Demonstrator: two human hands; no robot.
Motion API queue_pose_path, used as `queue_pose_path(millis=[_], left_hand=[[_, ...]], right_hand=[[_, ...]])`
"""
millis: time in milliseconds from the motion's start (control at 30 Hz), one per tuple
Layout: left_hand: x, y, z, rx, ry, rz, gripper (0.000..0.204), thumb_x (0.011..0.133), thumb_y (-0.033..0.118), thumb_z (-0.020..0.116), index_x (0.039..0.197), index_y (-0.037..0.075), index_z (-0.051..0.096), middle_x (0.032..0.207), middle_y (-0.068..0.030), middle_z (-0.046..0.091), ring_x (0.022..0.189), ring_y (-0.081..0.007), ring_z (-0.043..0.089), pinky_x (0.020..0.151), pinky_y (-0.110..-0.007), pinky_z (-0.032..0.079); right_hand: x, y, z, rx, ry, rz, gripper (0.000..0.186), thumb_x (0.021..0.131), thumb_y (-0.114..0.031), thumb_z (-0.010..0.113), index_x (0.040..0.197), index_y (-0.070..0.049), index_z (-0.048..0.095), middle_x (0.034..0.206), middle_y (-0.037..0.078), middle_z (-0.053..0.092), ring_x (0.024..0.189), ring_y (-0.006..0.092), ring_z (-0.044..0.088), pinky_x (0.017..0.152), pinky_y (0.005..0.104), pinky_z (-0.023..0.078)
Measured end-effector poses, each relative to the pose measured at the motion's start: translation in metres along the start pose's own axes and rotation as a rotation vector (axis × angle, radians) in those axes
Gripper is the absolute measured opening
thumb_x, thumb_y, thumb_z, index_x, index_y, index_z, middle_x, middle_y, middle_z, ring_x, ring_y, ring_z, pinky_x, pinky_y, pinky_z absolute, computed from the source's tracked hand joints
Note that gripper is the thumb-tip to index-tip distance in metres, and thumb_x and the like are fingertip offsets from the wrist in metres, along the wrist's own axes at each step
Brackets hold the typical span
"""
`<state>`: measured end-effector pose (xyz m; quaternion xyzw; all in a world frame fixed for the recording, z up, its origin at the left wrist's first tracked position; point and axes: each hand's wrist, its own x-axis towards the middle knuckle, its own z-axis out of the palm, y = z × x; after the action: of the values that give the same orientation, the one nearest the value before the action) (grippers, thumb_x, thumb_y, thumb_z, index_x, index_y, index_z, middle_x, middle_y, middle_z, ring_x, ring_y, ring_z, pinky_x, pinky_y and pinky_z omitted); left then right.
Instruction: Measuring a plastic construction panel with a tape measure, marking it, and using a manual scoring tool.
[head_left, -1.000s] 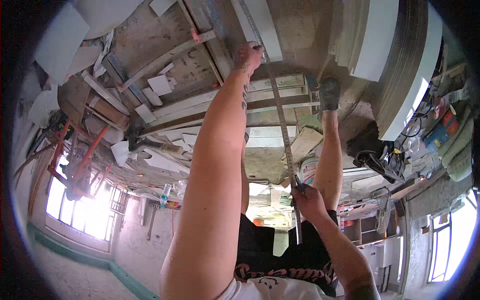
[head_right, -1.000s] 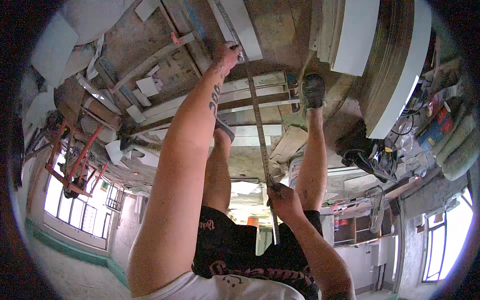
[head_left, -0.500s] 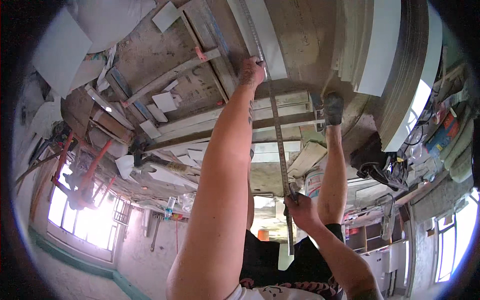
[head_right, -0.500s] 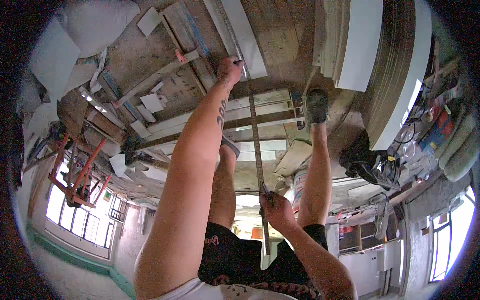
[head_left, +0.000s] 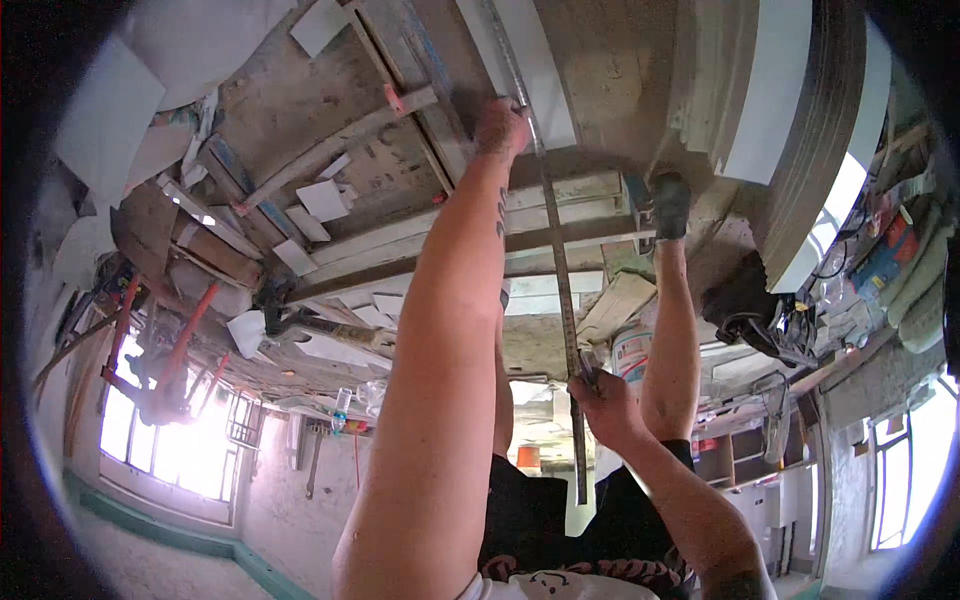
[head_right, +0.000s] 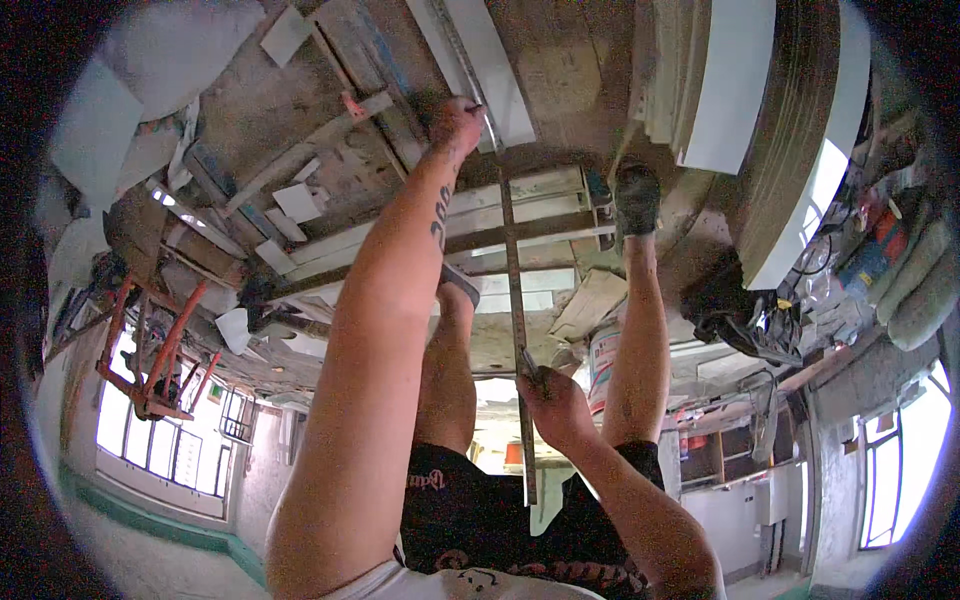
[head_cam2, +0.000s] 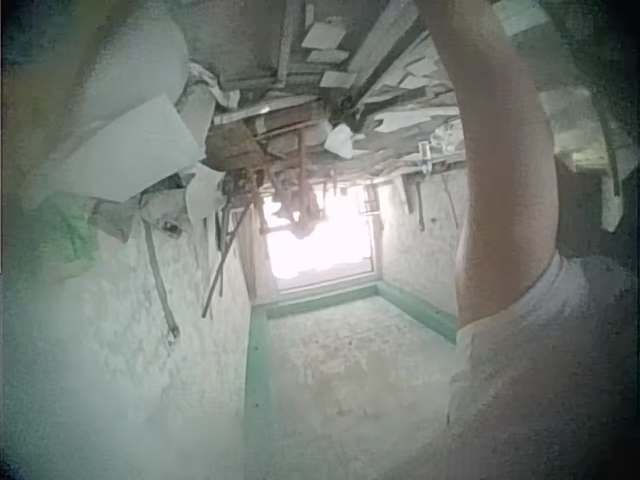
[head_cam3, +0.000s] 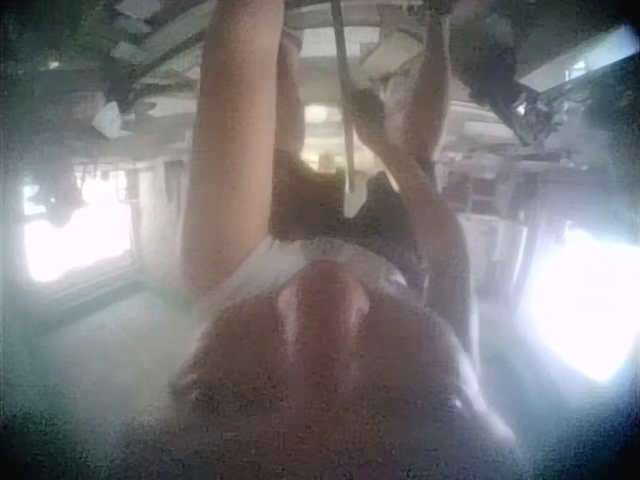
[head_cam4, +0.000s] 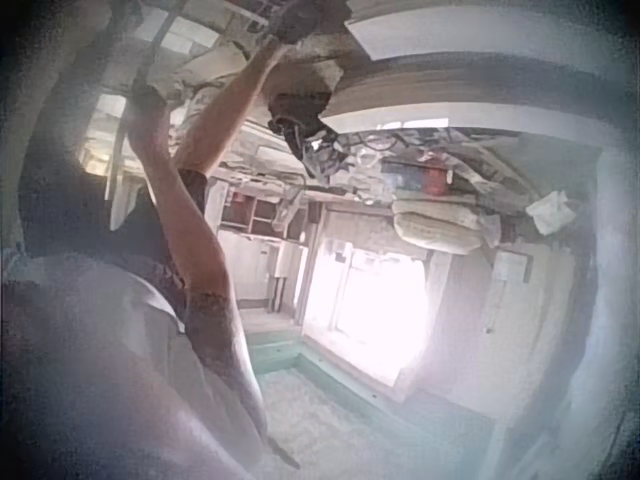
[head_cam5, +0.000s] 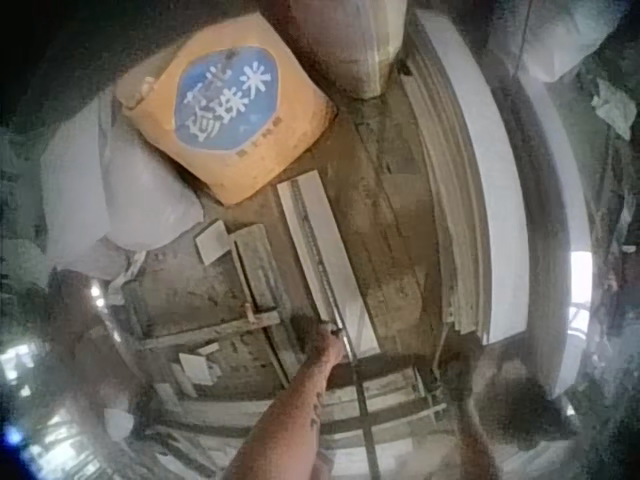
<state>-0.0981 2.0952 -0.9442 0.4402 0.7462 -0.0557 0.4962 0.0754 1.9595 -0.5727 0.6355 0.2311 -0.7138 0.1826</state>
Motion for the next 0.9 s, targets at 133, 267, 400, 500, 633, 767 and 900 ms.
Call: queue_pose_path(millis=[133, 267, 400, 500, 633, 767, 900], left_hand=[[-0.010, 0.030, 0.005, -0.037, -0.055, 0.003, 0.034, 0.078, 0.035, 0.062, 0.089, 0.004, 0.067, 0.089, -0.0195, 0.064, 0.085, -0.0343, 0.063, 0.076, -0.040, 0.049], [-0.006, 0.022, -0.007, 0.003, -0.038, 0.008, 0.034, 0.078, 0.036, 0.062, 0.089, 0.004, 0.067, 0.087, -0.0195, 0.064, 0.085, -0.0348, 0.062, 0.077, -0.040, 0.049], [-0.001, 0.009, -0.006, 0.018, 0.004, 0.025, 0.035, 0.078, 0.035, 0.063, 0.088, 0.001, 0.066, 0.088, -0.0202, 0.064, 0.087, -0.0357, 0.062, 0.077, -0.041, 0.048], [-0.003, 0.010, 0.001, -0.052, 0.012, 0.015, 0.035, 0.077, 0.034, 0.065, 0.087, 0.000, 0.066, 0.089, -0.0207, 0.064, 0.087, -0.0355, 0.062, 0.077, -0.041, 0.048], [-0.003, 0.011, -0.001, 0.011, 0.016, 0.024, 0.034, 0.076, 0.035, 0.065, 0.087, 0.003, 0.066, 0.089, -0.0200, 0.064, 0.087, -0.0354, 0.062, 0.077, -0.040, 0.048], [-0.007, 0.016, 0.008, -0.060, 0.023, 0.060, 0.033, 0.077, 0.036, 0.062, 0.088, 0.005, 0.066, 0.088, -0.0183, 0.065, 0.085, -0.0346, 0.062, 0.076, -0.041, 0.049], [0.011, -0.022, -0.024, -0.004, 0.063, 0.098, 0.034, 0.078, 0.037, 0.059, 0.091, 0.006, 0.064, 0.087, -0.0158, 0.065, 0.084, -0.0360, 0.062, 0.074, -0.042, 0.049]], right_hand=[[0.006, 0.009, -0.011, 0.004, 0.021, 0.037, 0.036, 0.088, -0.033, 0.051, 0.081, 0.001, 0.055, 0.074, 0.023, 0.058, 0.076, 0.0420, 0.057, 0.065, 0.0445, 0.044], [0.014, 0.004, -0.006, 0.014, 0.021, 0.000, 0.036, 0.089, -0.033, 0.050, 0.080, 0.002, 0.055, 0.073, 0.024, 0.057, 0.075, 0.0428, 0.056, 0.064, 0.0440, 0.044], [0.021, -0.009, -0.009, 0.096, -0.003, 0.070, 0.036, 0.088, -0.034, 0.052, 0.080, 0.001, 0.055, 0.066, 0.018, 0.053, 0.066, 0.0299, 0.051, 0.061, 0.0400, 0.043], [0.022, -0.003, -0.007, 0.054, 0.016, 0.017, 0.036, 0.090, -0.033, 0.049, 0.081, 0.002, 0.055, 0.070, 0.024, 0.057, 0.071, 0.0400, 0.058, 0.063, 0.0435, 0.044], [0.021, -0.007, -0.013, 0.037, -0.015, 0.019, 0.038, 0.090, -0.034, 0.048, 0.081, 0.002, 0.056, 0.070, 0.023, 0.058, 0.073, 0.0388, 0.060, 0.064, 0.0440, 0.045], [0.017, 0.011, -0.018, 0.066, -0.018, 0.056, 0.038, 0.089, -0.035, 0.049, 0.083, 0.001, 0.057, 0.073, 0.022, 0.060, 0.076, 0.0394, 0.060, 0.066, 0.0451, 0.045], [-0.012, -0.002, -0.008, 0.108, -0.112, 0.040, 0.036, 0.088, -0.034, 0.051, 0.087, 0.002, 0.058, 0.077, 0.022, 0.061, 0.078, 0.0357, 0.061, 0.068, 0.0411, 0.046]])
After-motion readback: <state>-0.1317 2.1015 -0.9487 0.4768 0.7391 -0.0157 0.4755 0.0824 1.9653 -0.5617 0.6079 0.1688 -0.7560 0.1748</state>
